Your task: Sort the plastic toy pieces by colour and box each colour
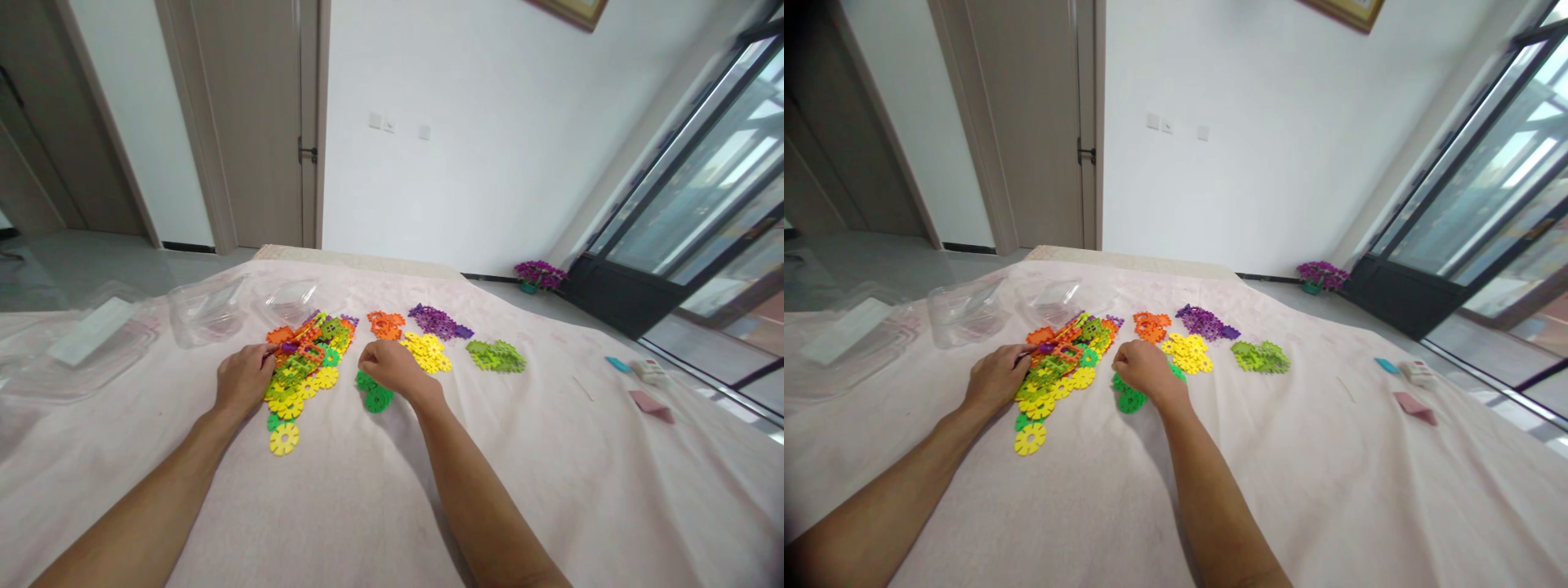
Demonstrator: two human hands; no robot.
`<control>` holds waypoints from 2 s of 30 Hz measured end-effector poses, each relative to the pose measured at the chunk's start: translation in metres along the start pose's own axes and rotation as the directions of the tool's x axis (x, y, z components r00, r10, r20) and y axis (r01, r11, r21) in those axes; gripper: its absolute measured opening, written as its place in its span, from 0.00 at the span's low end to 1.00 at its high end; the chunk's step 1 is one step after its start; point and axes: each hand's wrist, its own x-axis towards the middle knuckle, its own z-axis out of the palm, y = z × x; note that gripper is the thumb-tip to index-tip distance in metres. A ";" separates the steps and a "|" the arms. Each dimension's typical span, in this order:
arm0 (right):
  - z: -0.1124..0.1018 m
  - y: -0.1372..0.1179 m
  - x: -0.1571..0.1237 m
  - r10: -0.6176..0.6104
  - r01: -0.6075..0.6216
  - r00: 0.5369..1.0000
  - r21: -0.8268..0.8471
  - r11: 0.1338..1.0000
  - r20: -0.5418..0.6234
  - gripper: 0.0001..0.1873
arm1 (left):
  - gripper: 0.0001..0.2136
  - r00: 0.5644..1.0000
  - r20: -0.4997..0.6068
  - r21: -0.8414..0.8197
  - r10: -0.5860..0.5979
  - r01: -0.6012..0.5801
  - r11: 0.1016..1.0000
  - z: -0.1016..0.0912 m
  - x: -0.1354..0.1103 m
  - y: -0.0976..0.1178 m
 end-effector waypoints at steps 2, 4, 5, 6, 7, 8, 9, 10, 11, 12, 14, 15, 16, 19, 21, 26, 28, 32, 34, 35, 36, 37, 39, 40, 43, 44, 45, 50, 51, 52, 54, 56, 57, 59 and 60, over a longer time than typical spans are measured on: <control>0.013 -0.005 0.002 -0.016 0.016 1.000 -0.007 1.000 -0.009 0.07 | 0.21 1.000 0.003 -0.001 0.005 -0.005 1.000 0.000 0.000 0.000; 0.030 -0.013 0.004 -0.026 0.026 1.000 -0.041 0.999 0.002 0.09 | 0.21 1.000 0.006 -0.003 0.008 -0.008 1.000 0.001 0.000 -0.001; 0.038 -0.017 0.005 -0.019 0.019 1.000 -0.070 0.997 -0.002 0.11 | 0.21 1.000 0.006 -0.003 0.007 -0.007 1.000 0.001 0.000 -0.001; 0.046 -0.020 0.005 -0.008 0.006 1.000 -0.102 0.995 -0.015 0.13 | 0.21 1.000 0.006 -0.001 0.005 -0.005 1.000 0.001 0.001 -0.002; 0.053 -0.023 0.006 0.006 -0.011 0.999 -0.134 0.991 -0.034 0.15 | 0.21 1.000 0.005 0.003 0.003 -0.003 1.000 0.001 0.001 -0.002; 0.059 -0.026 0.006 0.018 -0.027 0.998 -0.164 0.986 -0.057 0.16 | 0.21 1.000 0.006 0.008 0.002 -0.002 1.000 0.001 0.001 -0.002; 0.064 -0.029 0.006 0.026 -0.040 0.997 -0.187 0.982 -0.079 0.17 | 0.21 1.000 0.006 0.012 0.002 -0.002 1.000 0.001 0.001 -0.002; 0.068 -0.031 0.006 0.029 -0.048 0.995 -0.204 0.978 -0.097 0.18 | 0.20 1.000 0.005 0.016 0.003 -0.003 1.000 0.001 0.001 -0.002; 0.071 -0.032 0.007 0.030 -0.052 0.994 -0.215 0.975 -0.107 0.18 | 0.20 1.000 0.004 0.018 0.003 -0.004 1.000 0.001 0.001 -0.001; 0.073 -0.033 0.007 0.029 -0.054 0.993 -0.220 0.974 -0.114 0.18 | 0.20 1.000 0.002 0.018 0.003 -0.003 1.000 0.001 0.001 -0.001; 0.077 -0.035 0.008 0.027 -0.054 0.991 -0.210 0.976 -0.129 0.17 | 0.21 1.000 -0.003 0.016 0.002 -0.002 1.000 0.001 0.001 -0.001; 0.078 -0.035 0.009 0.027 -0.054 0.990 -0.192 0.980 -0.139 0.17 | 0.21 1.000 -0.005 0.015 0.001 -0.001 1.000 0.001 0.001 -0.001; 0.080 -0.034 0.010 0.031 -0.056 0.988 -0.164 0.985 -0.153 0.15 | 0.21 1.000 -0.006 0.015 0.000 0.000 1.000 0.001 0.000 -0.001; 0.084 -0.034 0.011 0.049 -0.061 0.979 -0.056 0.997 -0.198 0.14 | 0.21 1.000 0.000 0.018 -0.002 0.002 1.000 0.001 0.001 -0.001; 0.086 -0.034 0.011 0.050 -0.050 0.978 0.002 0.999 -0.203 0.12 | 0.21 1.000 0.004 0.018 -0.003 0.003 1.000 0.002 0.001 -0.001; 0.081 -0.028 0.013 0.026 -0.001 0.974 0.108 0.994 -0.225 0.06 | 0.21 1.000 0.005 0.002 0.008 -0.008 1.000 0.002 0.001 -0.003; 0.073 -0.019 0.016 0.061 -0.020 0.959 0.146 0.989 -0.277 0.06 | 0.21 1.000 0.006 0.002 0.008 -0.008 1.000 0.001 0.001 -0.003; 0.051 0.010 0.022 0.199 -0.141 0.921 0.191 0.972 -0.335 0.06 | 0.21 1.000 0.003 0.006 0.011 -0.011 1.000 0.001 0.001 -0.003; 0.041 0.027 0.023 0.273 -0.218 0.890 0.185 0.958 -0.365 0.06 | 0.21 1.000 0.001 -0.003 0.016 -0.016 1.000 0.002 0.001 -0.003; 0.036 0.035 0.023 0.309 -0.257 0.871 0.181 0.949 -0.383 0.07 | 0.21 1.000 0.001 -0.006 0.015 -0.015 1.000 0.002 0.001 -0.003; 0.032 0.044 0.022 0.343 -0.295 0.847 0.177 0.939 -0.406 0.07 | 0.21 1.000 0.001 -0.006 0.013 -0.013 1.000 0.002 0.001 -0.003; 0.027 0.052 0.021 0.375 -0.332 0.821 0.175 0.927 -0.430 0.07 | 0.21 1.000 0.001 -0.006 0.012 -0.012 1.000 0.003 0.001 -0.003; 0.020 0.069 0.019 0.432 -0.403 0.762 0.169 0.899 -0.483 0.09 | 0.21 1.000 -0.004 -0.007 0.011 -0.011 1.000 0.003 0.001 -0.003; 0.017 0.076 0.018 0.447 -0.430 0.732 0.160 0.889 -0.514 0.10 | 0.21 1.000 -0.007 -0.008 0.012 -0.012 1.000 0.004 0.001 -0.003; 0.013 0.090 0.015 0.418 -0.439 0.673 0.125 0.890 -0.610 0.13 | 0.20 1.000 -0.013 -0.009 0.011 -0.012 1.000 0.004 0.001 -0.004; 0.013 0.091 0.016 0.388 -0.410 0.671 0.119 0.904 -0.633 0.14 | 0.21 1.000 -0.013 -0.006 0.011 -0.011 1.000 0.004 0.001 -0.004; 0.015 0.090 0.017 0.356 -0.369 0.676 0.121 0.921 -0.645 0.14 | 0.21 1.000 -0.013 -0.003 0.011 -0.011 1.000 0.004 0.001 -0.004; 0.038 0.062 0.026 0.181 -0.095 0.771 0.171 0.981 -0.611 0.12 | 0.22 1.000 -0.001 0.007 0.017 -0.017 1.000 0.002 0.001 -0.003; 0.044 0.054 0.027 0.139 -0.043 0.791 0.172 0.984 -0.596 0.12 | 0.22 1.000 0.002 0.008 0.018 -0.018 1.000 0.002 0.000 -0.002; 0.050 0.046 0.028 0.094 0.006 0.811 0.168 0.986 -0.577 0.12 | 0.22 1.000 0.004 0.010 0.017 -0.017 1.000 0.001 0.000 -0.002; 0.060 0.032 0.028 0.010 0.087 0.847 0.157 0.984 -0.532 0.12 | 0.22 1.000 0.002 0.014 0.020 -0.020 1.000 -0.001 -0.001 0.000; 0.069 0.021 0.025 -0.057 0.145 0.875 0.148 0.978 -0.482 0.12 | 0.22 0.999 -0.006 0.025 0.031 -0.031 0.999 -0.003 -0.002 0.003; 0.072 0.016 0.023 -0.084 0.166 0.886 0.143 0.976 -0.456 0.12 | 0.22 0.999 -0.009 0.032 0.041 -0.041 0.999 -0.004 -0.003 0.005; 0.078 0.007 0.020 -0.132 0.200 0.902 0.128 0.971 -0.410 0.12 | 0.22 0.998 -0.010 0.051 0.064 -0.063 0.997 -0.006 -0.004 0.008; 0.080 0.004 0.018 -0.154 0.216 0.907 0.119 0.969 -0.391 0.12 | 0.22 0.997 -0.008 0.061 0.073 -0.072 0.996 -0.007 -0.004 0.010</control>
